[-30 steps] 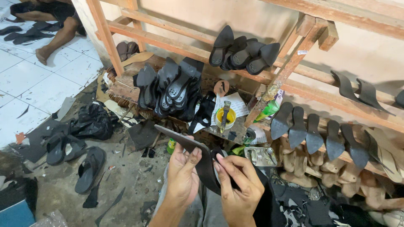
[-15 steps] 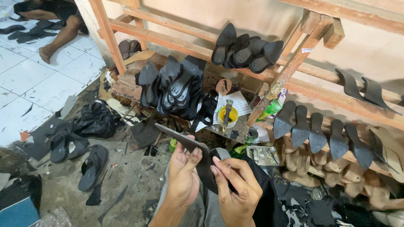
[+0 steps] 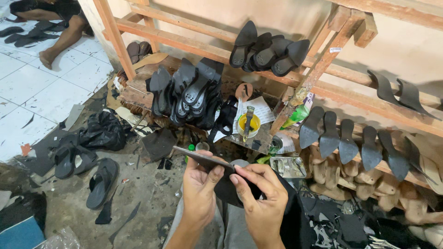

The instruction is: The person assembles black flip-flops by attaching straps to soles. They use scissors to trim excess strap material and place finished slippers on a wooden shelf.

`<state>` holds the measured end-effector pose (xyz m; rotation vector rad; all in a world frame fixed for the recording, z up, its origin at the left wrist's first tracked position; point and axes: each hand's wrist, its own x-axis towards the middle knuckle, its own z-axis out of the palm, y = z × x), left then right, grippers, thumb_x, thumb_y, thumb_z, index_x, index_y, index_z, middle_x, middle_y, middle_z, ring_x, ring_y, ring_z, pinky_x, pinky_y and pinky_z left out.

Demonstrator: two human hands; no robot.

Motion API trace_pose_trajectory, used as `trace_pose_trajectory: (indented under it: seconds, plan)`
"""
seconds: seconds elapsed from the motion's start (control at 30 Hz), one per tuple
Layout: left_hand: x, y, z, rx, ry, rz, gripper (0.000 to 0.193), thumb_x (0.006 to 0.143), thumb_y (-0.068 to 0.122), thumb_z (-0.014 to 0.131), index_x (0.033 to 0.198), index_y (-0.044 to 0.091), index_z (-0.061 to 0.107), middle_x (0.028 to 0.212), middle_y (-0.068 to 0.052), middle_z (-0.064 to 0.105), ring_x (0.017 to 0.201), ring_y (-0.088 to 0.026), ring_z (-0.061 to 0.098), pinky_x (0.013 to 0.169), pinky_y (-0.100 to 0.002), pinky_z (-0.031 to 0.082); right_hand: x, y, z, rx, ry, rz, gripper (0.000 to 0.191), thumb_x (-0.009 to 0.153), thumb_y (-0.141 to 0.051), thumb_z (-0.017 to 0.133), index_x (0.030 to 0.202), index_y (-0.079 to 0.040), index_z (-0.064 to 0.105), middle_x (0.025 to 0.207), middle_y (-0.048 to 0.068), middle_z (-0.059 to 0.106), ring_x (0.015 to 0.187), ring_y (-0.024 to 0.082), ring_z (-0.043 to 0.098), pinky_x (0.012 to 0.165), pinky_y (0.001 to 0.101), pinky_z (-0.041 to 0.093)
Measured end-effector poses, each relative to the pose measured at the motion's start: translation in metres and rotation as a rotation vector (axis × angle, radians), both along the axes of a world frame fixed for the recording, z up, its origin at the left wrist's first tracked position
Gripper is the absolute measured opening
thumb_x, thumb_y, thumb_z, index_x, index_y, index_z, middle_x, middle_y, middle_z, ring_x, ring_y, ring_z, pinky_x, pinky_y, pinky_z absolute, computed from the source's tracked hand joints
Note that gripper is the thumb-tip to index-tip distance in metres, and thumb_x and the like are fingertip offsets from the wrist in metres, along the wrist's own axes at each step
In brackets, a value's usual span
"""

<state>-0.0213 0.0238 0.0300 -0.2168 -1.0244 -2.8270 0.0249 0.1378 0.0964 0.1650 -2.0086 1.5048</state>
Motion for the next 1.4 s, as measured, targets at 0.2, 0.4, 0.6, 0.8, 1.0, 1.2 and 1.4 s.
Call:
trace_pose_trajectory:
  seconds: [0.2,0.4,0.6,0.8,1.0,1.2,1.4]
  plan:
    - [0.007,0.003,0.008,-0.228,0.017,0.042,0.032,0.089,-0.003,0.075,0.115,0.001,0.056,0.101,-0.007,0.070,0.094,-0.014,0.067,0.087,-0.029,0.054,-0.010,0.018,-0.016,0.015,-0.081,0.085,0.013,0.084,0.000,0.078,0.094,0.001,0.069,0.093,0.005,0.067,0.082,0.010,0.061,0.073,0.0218,0.049]
    - [0.002,0.001,0.015,-0.053,-0.257,0.002,0.022,0.090,0.002,0.074,0.109,-0.001,0.063,0.096,-0.005,0.072,0.085,-0.013,0.065,0.077,-0.029,0.053,-0.013,0.022,-0.024,-0.389,-0.317,0.414,0.070,0.076,0.004,0.078,0.138,-0.003,0.048,0.098,0.005,0.070,0.092,0.011,0.067,0.085,0.0225,0.053]
    - [0.005,-0.008,0.012,0.086,-0.437,-0.403,0.036,0.091,0.028,0.061,0.117,0.004,0.063,0.109,-0.007,0.069,0.093,-0.020,0.070,0.080,-0.036,0.057,-0.009,0.014,-0.028,-0.503,-0.357,0.417,0.077,0.075,0.012,0.078,0.143,0.001,0.042,0.097,0.012,0.073,0.094,0.015,0.070,0.088,0.0270,0.055]
    - [0.010,-0.008,0.014,0.128,-0.331,-0.461,0.046,0.100,0.041,0.051,0.117,-0.001,0.062,0.113,-0.013,0.066,0.096,-0.024,0.067,0.086,-0.039,0.054,-0.006,0.015,-0.028,-0.483,-0.366,0.428,0.070,0.079,0.008,0.078,0.141,-0.001,0.046,0.095,0.011,0.074,0.091,0.016,0.070,0.085,0.0268,0.056]
    - [0.003,-0.012,0.017,0.140,-0.249,-0.386,0.044,0.100,0.043,0.053,0.103,0.000,0.061,0.098,-0.013,0.066,0.099,-0.026,0.064,0.095,-0.041,0.050,0.005,0.029,-0.014,0.178,-0.329,0.236,0.033,0.082,-0.007,0.080,0.115,-0.002,0.077,0.080,0.004,0.063,0.072,0.013,0.059,0.065,0.0236,0.047]
    - [0.001,-0.014,0.019,0.149,-0.369,-0.290,0.042,0.094,0.043,0.055,0.100,0.002,0.061,0.089,-0.012,0.065,0.091,-0.029,0.065,0.087,-0.044,0.054,0.007,0.030,-0.020,0.092,-0.316,0.305,0.023,0.089,-0.007,0.073,0.110,0.002,0.077,0.085,0.006,0.072,0.077,0.012,0.064,0.073,0.0244,0.051]
    - [-0.002,-0.017,0.007,0.179,-0.334,-0.314,0.045,0.095,0.046,0.057,0.100,0.001,0.061,0.085,-0.011,0.061,0.086,-0.029,0.065,0.085,-0.043,0.054,0.008,0.026,-0.030,0.011,-0.332,0.353,0.021,0.089,-0.005,0.074,0.107,0.004,0.078,0.092,0.008,0.078,0.081,0.013,0.069,0.075,0.0255,0.055]
